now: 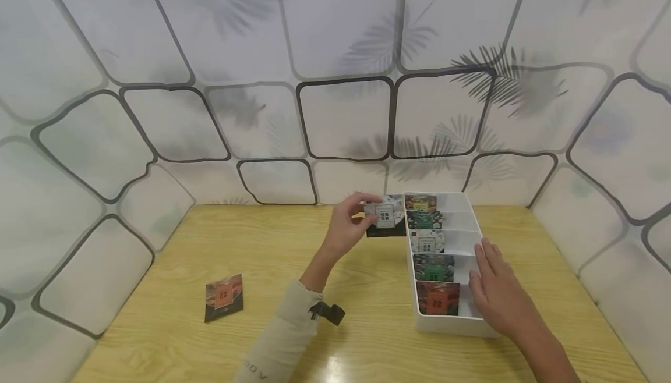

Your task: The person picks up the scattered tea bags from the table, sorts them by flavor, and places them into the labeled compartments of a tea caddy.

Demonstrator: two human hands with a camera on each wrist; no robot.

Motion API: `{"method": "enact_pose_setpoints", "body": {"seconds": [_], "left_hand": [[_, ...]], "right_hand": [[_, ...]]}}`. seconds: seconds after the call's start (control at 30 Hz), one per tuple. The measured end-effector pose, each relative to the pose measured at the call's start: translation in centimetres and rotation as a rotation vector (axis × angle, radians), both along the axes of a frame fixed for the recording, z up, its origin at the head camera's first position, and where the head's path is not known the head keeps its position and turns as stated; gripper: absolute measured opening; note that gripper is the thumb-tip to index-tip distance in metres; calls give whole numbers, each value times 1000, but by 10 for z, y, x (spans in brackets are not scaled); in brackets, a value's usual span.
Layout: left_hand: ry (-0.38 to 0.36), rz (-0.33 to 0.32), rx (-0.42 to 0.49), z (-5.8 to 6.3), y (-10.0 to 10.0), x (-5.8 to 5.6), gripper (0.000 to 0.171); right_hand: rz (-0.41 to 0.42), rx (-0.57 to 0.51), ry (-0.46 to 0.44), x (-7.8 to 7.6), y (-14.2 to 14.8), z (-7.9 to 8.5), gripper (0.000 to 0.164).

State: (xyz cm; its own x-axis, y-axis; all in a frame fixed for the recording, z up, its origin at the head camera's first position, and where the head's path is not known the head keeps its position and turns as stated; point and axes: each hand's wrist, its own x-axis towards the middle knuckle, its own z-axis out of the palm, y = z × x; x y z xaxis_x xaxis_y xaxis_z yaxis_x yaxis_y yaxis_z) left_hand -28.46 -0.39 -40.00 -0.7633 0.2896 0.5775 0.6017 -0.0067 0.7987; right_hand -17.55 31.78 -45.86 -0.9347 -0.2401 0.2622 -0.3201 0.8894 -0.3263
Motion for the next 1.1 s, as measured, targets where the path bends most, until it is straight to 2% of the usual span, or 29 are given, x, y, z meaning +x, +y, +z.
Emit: {"method": "enact_pose_setpoints", "body": {"seconds": [0.1, 0.23, 0.37, 0.63, 0.8, 0.93, 1.1], "left_hand": [[-4, -17, -12, 4, 8, 3, 31], [-9, -51, -34, 19, 18, 12, 30], [-4, -51, -42, 30, 26, 20, 29], [14, -38, -72, 31, 44, 22, 28], [7, -35, -66, 24, 52, 19, 28], [7, -41, -54, 6, 64, 6, 28], [17, 5, -111, -13, 78, -7, 31]], "right_hand": [[-2, 0, -8, 0, 0, 1, 58], [-9, 2, -14, 0, 1, 2, 57], [-7, 2, -7, 0, 1, 1, 57], [-8, 5, 8, 0, 2, -2, 58], [-10, 9, 0, -2, 2, -1, 59], [-12, 12, -8, -3, 1, -2, 59], [-13, 17, -7, -3, 1, -1, 59]]}}
